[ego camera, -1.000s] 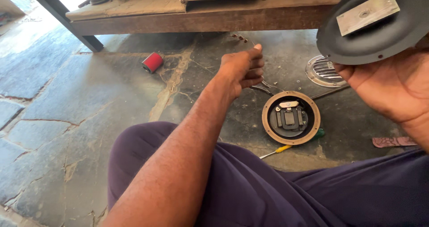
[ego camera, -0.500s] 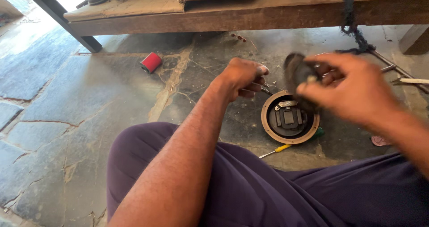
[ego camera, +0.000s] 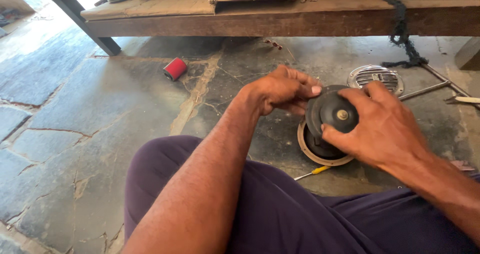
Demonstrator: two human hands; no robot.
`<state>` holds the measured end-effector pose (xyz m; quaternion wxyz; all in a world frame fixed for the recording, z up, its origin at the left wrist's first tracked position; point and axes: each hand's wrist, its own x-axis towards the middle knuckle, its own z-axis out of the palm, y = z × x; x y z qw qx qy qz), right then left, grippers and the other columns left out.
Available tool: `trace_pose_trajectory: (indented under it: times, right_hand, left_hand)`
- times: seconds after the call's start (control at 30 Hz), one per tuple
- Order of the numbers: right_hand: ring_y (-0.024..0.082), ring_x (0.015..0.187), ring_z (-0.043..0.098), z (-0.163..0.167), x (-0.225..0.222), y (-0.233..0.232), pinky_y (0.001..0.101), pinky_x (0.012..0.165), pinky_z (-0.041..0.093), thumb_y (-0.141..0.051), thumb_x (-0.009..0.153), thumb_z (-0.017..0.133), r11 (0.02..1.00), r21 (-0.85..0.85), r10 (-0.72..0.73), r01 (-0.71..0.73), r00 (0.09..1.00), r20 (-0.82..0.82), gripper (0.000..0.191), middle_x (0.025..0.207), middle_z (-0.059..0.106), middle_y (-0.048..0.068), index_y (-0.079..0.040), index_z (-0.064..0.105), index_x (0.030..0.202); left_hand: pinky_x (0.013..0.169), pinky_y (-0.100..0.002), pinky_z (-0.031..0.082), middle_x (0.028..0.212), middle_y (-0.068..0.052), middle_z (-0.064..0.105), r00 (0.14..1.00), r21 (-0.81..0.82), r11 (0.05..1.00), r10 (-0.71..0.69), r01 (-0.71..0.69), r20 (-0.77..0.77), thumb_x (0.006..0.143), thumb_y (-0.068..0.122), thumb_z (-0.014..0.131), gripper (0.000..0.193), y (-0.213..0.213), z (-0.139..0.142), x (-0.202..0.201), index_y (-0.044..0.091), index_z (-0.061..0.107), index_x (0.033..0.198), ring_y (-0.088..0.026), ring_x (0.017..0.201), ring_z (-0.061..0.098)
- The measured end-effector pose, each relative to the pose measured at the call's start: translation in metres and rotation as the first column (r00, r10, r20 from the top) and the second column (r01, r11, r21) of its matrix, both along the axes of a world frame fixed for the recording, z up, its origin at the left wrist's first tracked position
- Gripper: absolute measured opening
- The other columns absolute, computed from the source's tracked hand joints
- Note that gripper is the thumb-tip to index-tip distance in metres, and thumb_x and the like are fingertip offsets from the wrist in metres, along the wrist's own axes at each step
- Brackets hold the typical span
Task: The person sits on the floor and assembles a circular mechanical component, likely a speaker or motor housing. They use a screwdriver to tighten screws, attach a gasket, and fit a cover plate onto the main body.
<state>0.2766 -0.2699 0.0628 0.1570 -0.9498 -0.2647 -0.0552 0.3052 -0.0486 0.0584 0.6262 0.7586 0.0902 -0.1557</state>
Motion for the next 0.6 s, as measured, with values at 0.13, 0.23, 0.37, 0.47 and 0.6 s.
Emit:
trace_pose_trajectory:
  times: [0.13,0.23,0.37,0.47,0.6]
  right_hand:
    - [0.033,0.109,0.062,-0.002,0.015,-0.006,0.0472,0.086,0.055,-0.051,0.066,0.084,0.983,0.045,0.176,-0.18,0.982,0.074,0.081,0.121,0.058,0.016,-0.008,0.064,0.132]
    - [0.034,0.118,0.058,-0.003,0.022,-0.012,0.0478,0.095,0.051,-0.051,0.064,0.086,0.952,0.006,0.302,-0.305,0.946,0.115,0.088,0.127,0.057,0.017,-0.008,0.063,0.137]
    - [0.032,0.115,0.06,-0.006,0.024,-0.014,0.0483,0.096,0.053,-0.05,0.067,0.086,0.942,-0.033,0.336,-0.334,0.939,0.068,0.086,0.126,0.059,0.014,-0.011,0.062,0.14]
    - [0.029,0.109,0.066,-0.006,0.022,-0.015,0.0441,0.09,0.059,-0.049,0.067,0.081,0.959,-0.048,0.281,-0.279,0.959,0.034,0.082,0.127,0.061,0.012,-0.011,0.063,0.137]
    - [0.03,0.108,0.065,-0.006,0.015,-0.013,0.0442,0.088,0.059,-0.05,0.069,0.083,0.961,-0.132,0.25,-0.245,0.968,0.026,0.078,0.117,0.061,0.013,-0.012,0.064,0.135]
  left_hand:
    - [0.061,-0.027,0.065,0.098,-0.011,0.082,0.999,0.007,1.0,0.009,-0.009,0.047,0.091,0.018,0.071,0.027,0.008,-0.002,0.003,0.009,0.078,0.115,-0.016,0.074,0.076]
    - [0.064,-0.028,0.066,0.099,-0.011,0.081,0.999,0.016,1.0,0.014,-0.014,0.037,0.091,0.018,0.071,0.026,0.009,-0.002,0.003,0.008,0.077,0.115,-0.016,0.076,0.076]
    - [0.069,-0.031,0.068,0.099,-0.013,0.081,0.997,-0.047,0.997,-0.054,0.056,0.047,0.089,0.018,0.072,0.029,0.005,-0.003,0.003,0.005,0.076,0.115,-0.018,0.079,0.078]
    - [0.068,-0.031,0.068,0.098,-0.013,0.081,0.999,-0.006,1.0,-0.029,0.029,0.035,0.089,0.021,0.073,0.03,0.004,-0.006,0.004,0.007,0.076,0.115,-0.019,0.079,0.078]
    - [0.061,-0.031,0.064,0.094,-0.012,0.079,0.999,0.172,0.984,0.031,-0.034,0.02,0.095,0.03,0.071,0.032,0.007,-0.015,0.008,0.004,0.077,0.113,-0.018,0.074,0.075]
